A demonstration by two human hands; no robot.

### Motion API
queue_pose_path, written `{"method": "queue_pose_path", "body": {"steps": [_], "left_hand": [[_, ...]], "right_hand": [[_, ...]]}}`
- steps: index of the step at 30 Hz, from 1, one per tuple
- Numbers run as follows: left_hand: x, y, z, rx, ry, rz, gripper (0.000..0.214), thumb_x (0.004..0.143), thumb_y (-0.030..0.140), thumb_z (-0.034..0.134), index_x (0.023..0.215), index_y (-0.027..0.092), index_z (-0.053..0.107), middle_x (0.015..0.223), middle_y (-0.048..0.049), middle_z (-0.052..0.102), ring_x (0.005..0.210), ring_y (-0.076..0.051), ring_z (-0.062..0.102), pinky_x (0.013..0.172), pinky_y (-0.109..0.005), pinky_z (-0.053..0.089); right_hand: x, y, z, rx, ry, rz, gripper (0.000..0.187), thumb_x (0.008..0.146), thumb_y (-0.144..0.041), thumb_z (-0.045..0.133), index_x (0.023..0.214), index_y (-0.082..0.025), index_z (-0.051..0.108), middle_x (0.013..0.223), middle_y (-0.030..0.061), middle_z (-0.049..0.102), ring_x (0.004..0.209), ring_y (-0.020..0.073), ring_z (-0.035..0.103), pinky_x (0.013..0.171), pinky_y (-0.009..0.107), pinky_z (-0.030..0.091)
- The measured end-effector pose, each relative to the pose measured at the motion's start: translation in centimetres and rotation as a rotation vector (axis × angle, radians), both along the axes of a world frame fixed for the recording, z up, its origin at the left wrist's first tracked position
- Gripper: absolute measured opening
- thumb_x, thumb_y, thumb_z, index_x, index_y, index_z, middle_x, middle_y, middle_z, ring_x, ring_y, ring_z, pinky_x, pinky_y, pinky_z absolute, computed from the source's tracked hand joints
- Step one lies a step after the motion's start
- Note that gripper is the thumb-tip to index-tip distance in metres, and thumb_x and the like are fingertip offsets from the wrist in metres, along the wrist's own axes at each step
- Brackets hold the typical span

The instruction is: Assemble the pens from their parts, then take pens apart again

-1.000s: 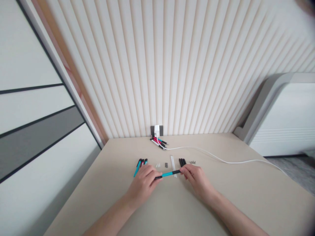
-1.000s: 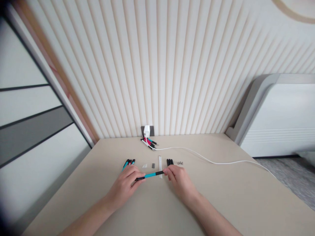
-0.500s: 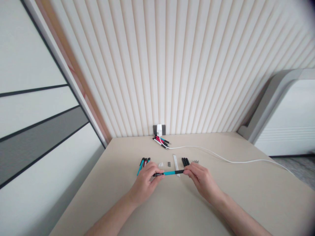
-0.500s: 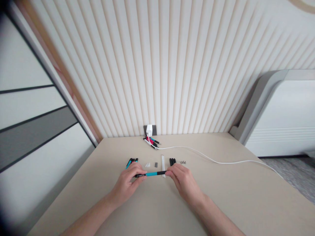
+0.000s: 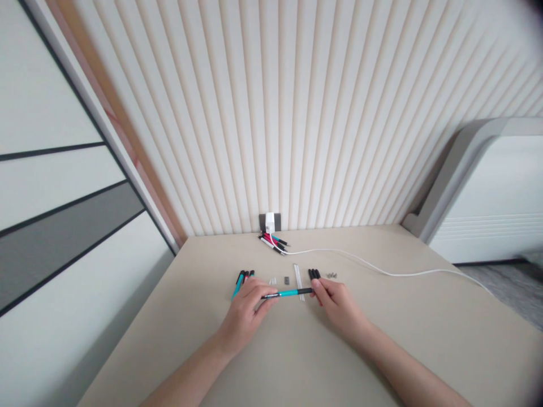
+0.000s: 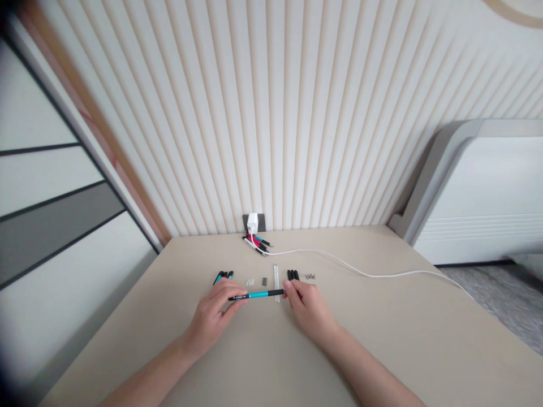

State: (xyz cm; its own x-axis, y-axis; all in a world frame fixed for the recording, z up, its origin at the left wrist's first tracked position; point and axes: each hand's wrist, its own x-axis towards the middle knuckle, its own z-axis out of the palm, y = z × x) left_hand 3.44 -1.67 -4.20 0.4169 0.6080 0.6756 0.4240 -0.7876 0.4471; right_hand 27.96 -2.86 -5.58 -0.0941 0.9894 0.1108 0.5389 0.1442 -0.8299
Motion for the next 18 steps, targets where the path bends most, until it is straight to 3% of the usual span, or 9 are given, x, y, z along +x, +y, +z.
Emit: {"method": "queue_pose_path", "body": {"steps": [4, 13, 18], "left_hand": [[0.26, -0.14, 0.12, -0.017, -0.022, 0.002, 0.010, 0.088, 0.014, 0.061, 0.097, 0.019, 0.061, 0.086, -0.0035, 0.066, 0.084, -0.016, 0.061, 0.078, -0.030, 0.051], [0.36, -0.02, -0.19, -0.088, -0.062, 0.104, 0.008, 0.088, 0.018, 0.060, 0.094, 0.020, 0.065, 0.088, -0.0054, 0.068, 0.085, -0.018, 0.064, 0.078, -0.032, 0.053], [0.39, 0.12, -0.52, -0.170, -0.075, 0.109, 0.006, 0.085, 0.022, 0.065, 0.091, 0.020, 0.067, 0.084, -0.0041, 0.069, 0.081, -0.017, 0.065, 0.077, -0.031, 0.053]], "right_hand": [[-0.13, 0.08, -0.53, -0.150, 0.084, 0.023, 0.062, 0.093, -0.064, 0.030, 0.065, -0.016, 0.059, 0.052, -0.0019, 0.047, 0.047, 0.0104, 0.039, 0.046, 0.022, 0.029], [-0.13, 0.03, -0.51, -0.266, 0.190, 0.054, 0.057, 0.091, -0.064, 0.034, 0.067, -0.017, 0.056, 0.051, -0.0039, 0.043, 0.043, 0.0088, 0.034, 0.042, 0.021, 0.026], [0.17, 0.14, -0.53, -0.163, 0.167, 0.026, 0.050, 0.092, -0.059, 0.038, 0.069, -0.018, 0.056, 0.052, -0.0041, 0.044, 0.046, 0.0101, 0.037, 0.045, 0.022, 0.027]]}}
